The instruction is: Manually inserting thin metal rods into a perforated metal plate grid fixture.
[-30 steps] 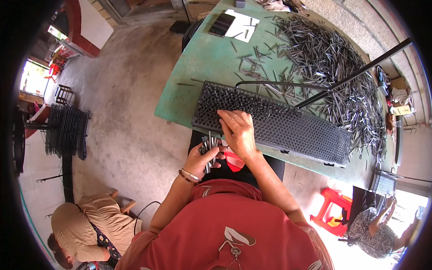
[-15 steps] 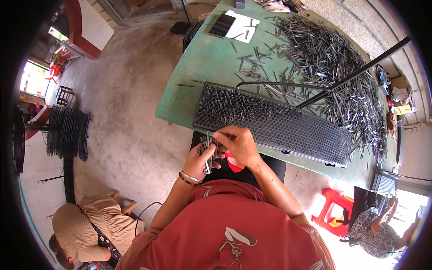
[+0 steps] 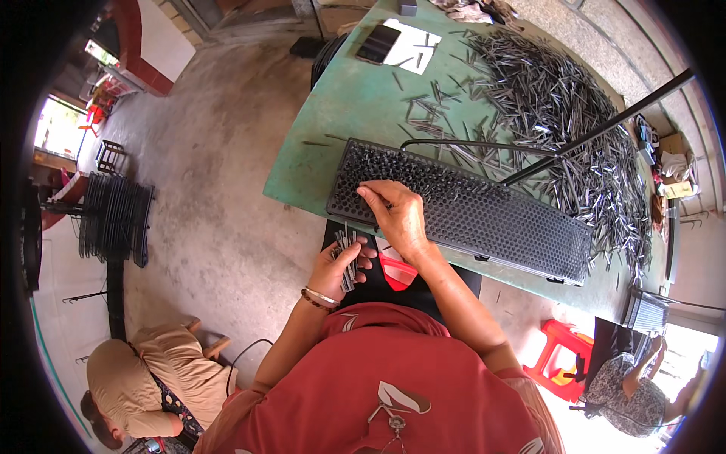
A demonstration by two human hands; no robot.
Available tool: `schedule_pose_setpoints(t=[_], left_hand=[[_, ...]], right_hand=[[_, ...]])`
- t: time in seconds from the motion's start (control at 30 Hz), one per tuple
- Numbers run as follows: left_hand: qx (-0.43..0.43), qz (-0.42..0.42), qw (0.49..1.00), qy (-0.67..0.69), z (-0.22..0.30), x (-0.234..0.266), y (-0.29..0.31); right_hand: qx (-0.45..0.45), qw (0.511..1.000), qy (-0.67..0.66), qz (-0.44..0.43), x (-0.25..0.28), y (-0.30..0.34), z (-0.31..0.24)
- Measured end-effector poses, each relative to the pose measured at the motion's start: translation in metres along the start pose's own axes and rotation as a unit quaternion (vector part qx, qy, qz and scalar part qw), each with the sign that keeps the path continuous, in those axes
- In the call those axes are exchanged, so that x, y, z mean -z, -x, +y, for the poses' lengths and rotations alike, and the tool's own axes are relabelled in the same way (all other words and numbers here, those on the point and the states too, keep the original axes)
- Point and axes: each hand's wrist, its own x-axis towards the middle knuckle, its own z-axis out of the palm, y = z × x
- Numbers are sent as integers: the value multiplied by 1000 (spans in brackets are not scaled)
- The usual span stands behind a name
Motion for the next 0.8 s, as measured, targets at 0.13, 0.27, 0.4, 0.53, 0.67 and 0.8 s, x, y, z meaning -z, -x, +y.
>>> schedule_pose_setpoints(t=[0.13,0.27,0.4,0.53,0.67,0.8], left_hand=[[3,-1,1000,-13,2,-1,2],[-5,-13,1000,-4,1,0,1],[3,-26,1000,1,4,-2,2],[14,-35,999,-18,6,-3,5],[6,-48,999,-23,6,-3,7],[2,-48,998,-31,6,-5,8]], right_hand=[[32,999,34,14,-4,3,-1],[65,997,47,8,-8,6,1],[161,983,86,-3,-9,8,10],[163,981,104,9,-12,9,9],[210,963,167,3,-11,7,8],[221,953,207,6,-6,8,6]])
